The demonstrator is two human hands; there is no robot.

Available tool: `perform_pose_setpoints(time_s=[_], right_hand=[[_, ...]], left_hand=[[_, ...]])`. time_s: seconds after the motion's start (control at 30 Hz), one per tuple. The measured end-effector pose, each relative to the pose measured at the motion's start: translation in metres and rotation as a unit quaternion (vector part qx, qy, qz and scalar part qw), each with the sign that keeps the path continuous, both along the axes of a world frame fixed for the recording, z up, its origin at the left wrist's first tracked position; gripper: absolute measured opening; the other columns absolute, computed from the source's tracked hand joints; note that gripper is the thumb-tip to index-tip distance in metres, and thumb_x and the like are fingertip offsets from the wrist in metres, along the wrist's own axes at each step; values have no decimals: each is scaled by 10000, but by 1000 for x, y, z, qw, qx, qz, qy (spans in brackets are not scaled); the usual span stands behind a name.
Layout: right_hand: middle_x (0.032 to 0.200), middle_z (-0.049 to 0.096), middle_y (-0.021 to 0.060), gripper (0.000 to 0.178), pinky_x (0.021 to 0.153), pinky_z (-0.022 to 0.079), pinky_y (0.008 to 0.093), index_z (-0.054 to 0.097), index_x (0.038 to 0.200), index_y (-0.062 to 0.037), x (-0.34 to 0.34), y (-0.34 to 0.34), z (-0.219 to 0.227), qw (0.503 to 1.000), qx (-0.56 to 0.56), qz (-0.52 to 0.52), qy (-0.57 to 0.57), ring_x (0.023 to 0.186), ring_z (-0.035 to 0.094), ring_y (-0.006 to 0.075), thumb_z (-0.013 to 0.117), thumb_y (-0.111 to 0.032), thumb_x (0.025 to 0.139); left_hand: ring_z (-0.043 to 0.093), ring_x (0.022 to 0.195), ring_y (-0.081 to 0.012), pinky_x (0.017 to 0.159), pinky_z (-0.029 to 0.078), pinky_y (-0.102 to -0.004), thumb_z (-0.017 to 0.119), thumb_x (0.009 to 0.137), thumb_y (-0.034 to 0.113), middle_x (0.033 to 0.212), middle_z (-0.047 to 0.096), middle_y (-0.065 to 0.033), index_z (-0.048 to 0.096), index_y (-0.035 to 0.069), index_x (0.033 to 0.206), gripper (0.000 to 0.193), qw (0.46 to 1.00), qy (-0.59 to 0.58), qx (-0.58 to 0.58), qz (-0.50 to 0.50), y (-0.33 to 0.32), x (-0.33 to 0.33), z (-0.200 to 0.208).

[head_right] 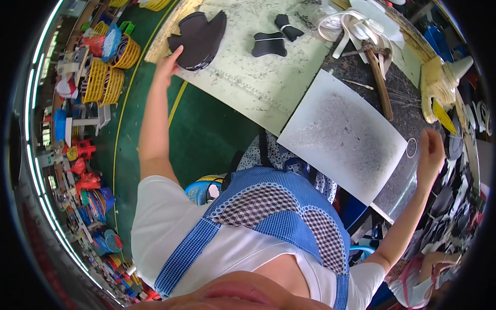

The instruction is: Assembling shoe upper components by placing small metal pieces and hammering them into place.

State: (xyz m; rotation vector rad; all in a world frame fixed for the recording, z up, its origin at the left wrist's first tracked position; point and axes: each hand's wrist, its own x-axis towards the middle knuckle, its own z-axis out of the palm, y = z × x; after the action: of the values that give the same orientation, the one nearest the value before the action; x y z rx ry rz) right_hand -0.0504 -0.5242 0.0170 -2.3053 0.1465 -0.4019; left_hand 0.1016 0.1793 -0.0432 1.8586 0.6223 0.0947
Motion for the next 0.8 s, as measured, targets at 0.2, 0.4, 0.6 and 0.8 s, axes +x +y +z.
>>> perform_pose_setpoints(time_s=[0.2,0.4,0.6,0.8], right_hand=[[879,609,38,177,720,473,249,610,1038,-35,49,115,17,984,-19,150,97,792,564,97,656,-104,882],[915,625,71,203,786,504,315,609,1014,-36,107,137,-11,961,-149,227,61,849,619,199,675,-126,845],[846,592,99,167,778,479,354,575,935,-35,126,131,-34,919,-296,257,32,855,591,262,653,-154,847],[738,564,40,158,658,448,266,523,1068,-31,101,136,-14,983,-49,174,31,661,528,123,562,-134,956]], left_hand=[[390,1323,-188,1126,260,-337,838,667,454,1443,440,-58,371,24,1437,998,978,108,-19,-178,51,32,1],[595,1004,-123,778,450,-261,863,686,267,1159,640,-20,590,35,1238,658,998,-23,-21,-53,-3,10,14],[590,1064,-216,939,467,-338,823,668,5,1238,582,-118,512,-38,1268,677,957,-284,-43,37,-55,-24,47],[619,964,-284,853,494,-371,815,692,184,1060,620,-127,548,37,1065,481,863,-228,451,27,-123,-65,111]])
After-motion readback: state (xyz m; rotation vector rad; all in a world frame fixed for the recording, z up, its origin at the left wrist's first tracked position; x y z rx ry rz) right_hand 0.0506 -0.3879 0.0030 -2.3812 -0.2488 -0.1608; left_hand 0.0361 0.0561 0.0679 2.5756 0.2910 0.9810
